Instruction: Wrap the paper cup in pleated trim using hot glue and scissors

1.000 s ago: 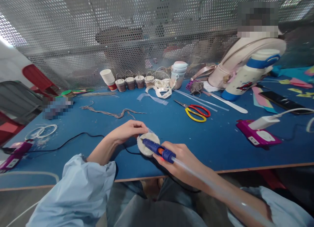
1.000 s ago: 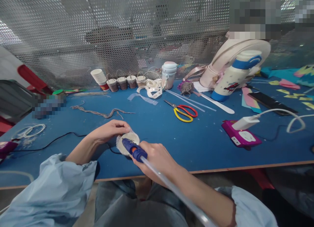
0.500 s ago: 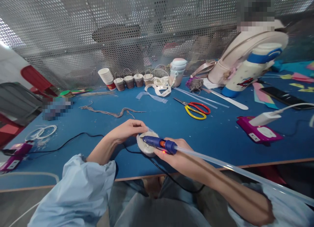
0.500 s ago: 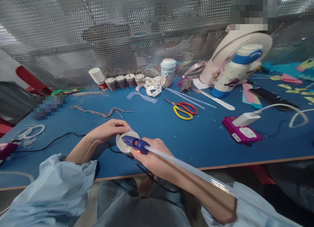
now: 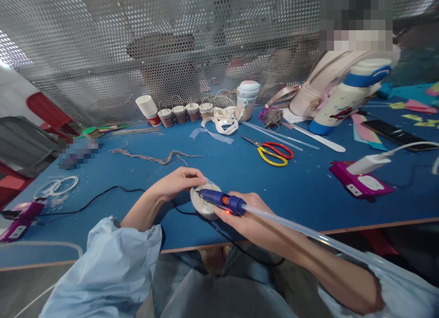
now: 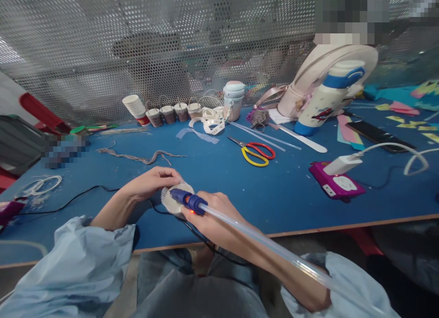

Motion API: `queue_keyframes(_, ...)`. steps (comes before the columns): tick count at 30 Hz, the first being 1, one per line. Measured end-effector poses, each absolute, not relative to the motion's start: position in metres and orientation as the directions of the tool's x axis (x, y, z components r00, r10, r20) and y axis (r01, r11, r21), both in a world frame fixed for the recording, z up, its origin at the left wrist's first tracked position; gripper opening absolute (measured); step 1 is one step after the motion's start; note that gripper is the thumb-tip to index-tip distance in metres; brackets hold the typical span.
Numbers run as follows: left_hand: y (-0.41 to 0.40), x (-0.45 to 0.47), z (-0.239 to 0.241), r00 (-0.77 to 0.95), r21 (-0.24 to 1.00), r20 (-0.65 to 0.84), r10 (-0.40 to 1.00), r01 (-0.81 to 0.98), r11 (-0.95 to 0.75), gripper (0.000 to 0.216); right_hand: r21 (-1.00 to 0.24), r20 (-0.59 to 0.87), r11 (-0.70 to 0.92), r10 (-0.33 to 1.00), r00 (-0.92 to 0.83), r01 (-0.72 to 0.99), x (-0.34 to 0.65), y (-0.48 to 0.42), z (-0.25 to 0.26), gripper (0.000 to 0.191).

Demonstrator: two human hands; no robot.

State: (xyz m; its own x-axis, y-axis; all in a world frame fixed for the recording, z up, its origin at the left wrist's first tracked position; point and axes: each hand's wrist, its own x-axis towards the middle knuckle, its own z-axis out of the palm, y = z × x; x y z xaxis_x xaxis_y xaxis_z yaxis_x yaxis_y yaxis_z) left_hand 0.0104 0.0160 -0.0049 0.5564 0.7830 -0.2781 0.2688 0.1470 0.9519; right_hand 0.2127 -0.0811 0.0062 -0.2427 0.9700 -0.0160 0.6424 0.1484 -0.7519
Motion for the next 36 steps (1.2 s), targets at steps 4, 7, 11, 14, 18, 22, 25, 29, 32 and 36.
queue_keyframes(4, 0.017, 0.010, -0.007, 0.565, 0.952, -0.276, 0.777, 0.272, 0.140, 0.024, -0.758, -0.072, 0.114, 0.964, -0.257, 0.642, 0.212, -0.082, 0.013, 0.023)
queue_keyframes(7, 0.017, 0.010, -0.007, 0.569, 0.955, -0.272, 0.776, 0.262, 0.142, 0.024, -0.760, -0.122, 0.090, 0.953, -0.277, 0.643, 0.211, -0.082, 0.019, 0.020)
queue_keyframes(11, 0.016, 0.011, -0.006, 0.571, 0.954, -0.268, 0.776, 0.267, 0.133, 0.025, -0.736, -0.071, 0.110, 0.969, -0.238, 0.668, 0.210, -0.082, 0.017, 0.023)
queue_keyframes(14, 0.016, 0.011, -0.005, 0.563, 0.952, -0.270, 0.781, 0.279, 0.127, 0.026, -0.714, 0.011, 0.168, 0.973, -0.229, 0.680, 0.211, -0.083, 0.011, 0.024)
queue_keyframes(18, 0.016, 0.011, -0.005, 0.564, 0.946, -0.277, 0.778, 0.300, 0.119, 0.028, -0.714, 0.034, 0.193, 0.970, -0.242, 0.673, 0.214, -0.087, 0.007, 0.022)
queue_keyframes(22, 0.016, 0.011, -0.004, 0.572, 0.946, -0.279, 0.771, 0.302, 0.118, 0.028, -0.748, 0.009, 0.187, 0.962, -0.272, 0.637, 0.218, -0.091, 0.008, 0.026)
queue_keyframes(25, 0.016, 0.011, -0.004, 0.566, 0.944, -0.281, 0.775, 0.307, 0.118, 0.028, -0.771, -0.012, 0.163, 0.963, -0.269, 0.616, 0.218, -0.092, 0.010, 0.028)
queue_keyframes(29, 0.015, 0.011, -0.004, 0.570, 0.947, -0.277, 0.773, 0.298, 0.120, 0.027, -0.764, -0.028, 0.168, 0.956, -0.292, 0.623, 0.217, -0.091, 0.011, 0.026)
queue_keyframes(32, 0.015, 0.011, -0.003, 0.572, 0.947, -0.269, 0.775, 0.303, 0.106, 0.026, -0.724, -0.024, 0.178, 0.959, -0.282, 0.667, 0.215, -0.090, 0.012, 0.023)
queue_keyframes(36, 0.014, 0.012, -0.002, 0.562, 0.945, -0.279, 0.779, 0.307, 0.118, 0.027, -0.691, -0.017, 0.204, 0.954, -0.298, 0.693, 0.215, -0.089, 0.012, 0.024)
